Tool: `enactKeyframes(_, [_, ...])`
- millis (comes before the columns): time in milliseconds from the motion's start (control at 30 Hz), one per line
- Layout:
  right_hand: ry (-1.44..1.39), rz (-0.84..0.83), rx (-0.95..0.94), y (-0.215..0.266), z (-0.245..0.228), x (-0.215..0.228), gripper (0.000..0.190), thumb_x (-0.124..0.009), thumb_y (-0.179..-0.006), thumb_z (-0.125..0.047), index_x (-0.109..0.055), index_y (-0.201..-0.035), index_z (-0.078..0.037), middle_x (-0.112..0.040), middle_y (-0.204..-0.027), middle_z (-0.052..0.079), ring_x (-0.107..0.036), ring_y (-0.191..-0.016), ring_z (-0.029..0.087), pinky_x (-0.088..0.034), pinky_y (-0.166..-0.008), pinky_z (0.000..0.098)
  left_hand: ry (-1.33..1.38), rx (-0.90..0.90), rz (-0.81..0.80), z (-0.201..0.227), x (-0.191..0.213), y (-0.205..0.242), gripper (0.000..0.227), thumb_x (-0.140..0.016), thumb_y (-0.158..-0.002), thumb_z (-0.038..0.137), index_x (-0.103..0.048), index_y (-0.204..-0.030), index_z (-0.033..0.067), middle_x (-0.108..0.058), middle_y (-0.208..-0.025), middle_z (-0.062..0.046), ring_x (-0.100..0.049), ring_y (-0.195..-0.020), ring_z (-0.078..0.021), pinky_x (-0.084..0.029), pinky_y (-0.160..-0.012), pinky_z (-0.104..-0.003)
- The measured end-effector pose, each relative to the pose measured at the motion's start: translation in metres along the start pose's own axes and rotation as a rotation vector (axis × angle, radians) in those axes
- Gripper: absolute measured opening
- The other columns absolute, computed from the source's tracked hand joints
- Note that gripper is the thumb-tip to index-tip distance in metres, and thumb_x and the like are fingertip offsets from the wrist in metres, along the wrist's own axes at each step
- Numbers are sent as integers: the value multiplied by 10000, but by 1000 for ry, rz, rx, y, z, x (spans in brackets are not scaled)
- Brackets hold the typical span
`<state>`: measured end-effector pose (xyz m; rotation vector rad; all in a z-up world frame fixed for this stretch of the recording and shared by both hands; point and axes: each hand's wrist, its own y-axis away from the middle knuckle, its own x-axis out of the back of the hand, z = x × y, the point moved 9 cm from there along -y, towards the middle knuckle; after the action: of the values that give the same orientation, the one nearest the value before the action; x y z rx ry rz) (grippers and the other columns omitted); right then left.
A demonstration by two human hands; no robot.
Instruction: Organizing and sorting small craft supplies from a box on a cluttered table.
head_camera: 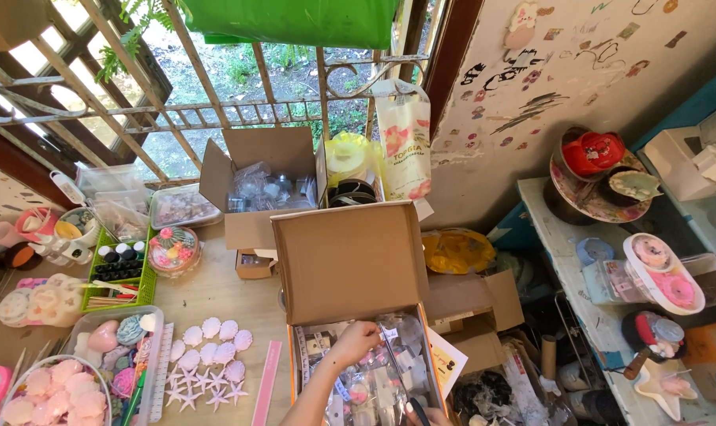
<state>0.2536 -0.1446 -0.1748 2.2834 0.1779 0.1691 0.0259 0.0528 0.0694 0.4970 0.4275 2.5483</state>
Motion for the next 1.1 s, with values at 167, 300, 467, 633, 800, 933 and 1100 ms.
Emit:
enactKeyframes(167, [-35,-164,-17,0,-3,-9,528,-716,-897,-554,-742,-742,-51,-628,-647,-30,-620,-652,98,-448,-625,269,26,4,7,-9,-2,-5,197,-623,-886,186,-755,-875,40,-694,-705,-51,-595,-596,-124,-457,-564,-328])
enactKeyframes(300, [-17,-98,1,7,-14,-11,552,-723,-887,-564,-720,-700,-45,-629,-621,0,-632,-630,118,-462,-615,269,-20,80,49,-14,-3,-6,207,-618,-871,208,-769,-893,69,-722,-729,-69,-628,-620,-145,-475,-589,-331])
enactKeyframes(467, [-44,-144,-62,-1,-5,-12,538,-731,-893,-558,-727,-707,-53,-631,-626,-4,-639,-643,116,-463,-631,267,-42,74,76,-39,-11,-19,218,-628,-863,238,-777,-889,82,-752,-762,-44,-673,-672,-145,-503,-636,-326])
enactKeyframes(633, [-73,55,-135,6,-4,-2,506,-801,-845,-518,-755,-693,-37,-645,-606,17,-643,-615,133,-484,-621,275,-42,65,86,-50,-14,-25,217,-625,-864,243,-769,-888,83,-759,-772,-52,-695,-691,-154,-522,-653,-328])
enactKeyframes(800, [-29,-99,-127,-22,17,-6,555,-779,-853,-566,-743,-704,-33,-638,-605,18,-626,-587,127,-465,-589,264,-73,90,85,-75,-20,-36,181,-680,-839,211,-803,-858,80,-729,-724,-60,-655,-664,-139,-486,-615,-316])
enactKeyframes(933, [-1,-85,-84,-29,14,-7,532,-786,-848,-563,-766,-735,-43,-679,-634,13,-658,-615,117,-489,-610,252,197,187,-4,-133,-45,-60,150,-674,-868,146,-755,-854,21,-635,-633,-53,-546,-525,-148,-394,-490,-334])
enactKeyframes(1100, [7,-122,-145,-21,-1,-13,546,-773,-871,-583,-758,-746,-51,-639,-613,10,-625,-581,124,-456,-574,245,483,290,-105,-134,-52,-54,134,-661,-893,77,-687,-829,-38,-548,-554,-46,-457,-439,-127,-306,-432,-311])
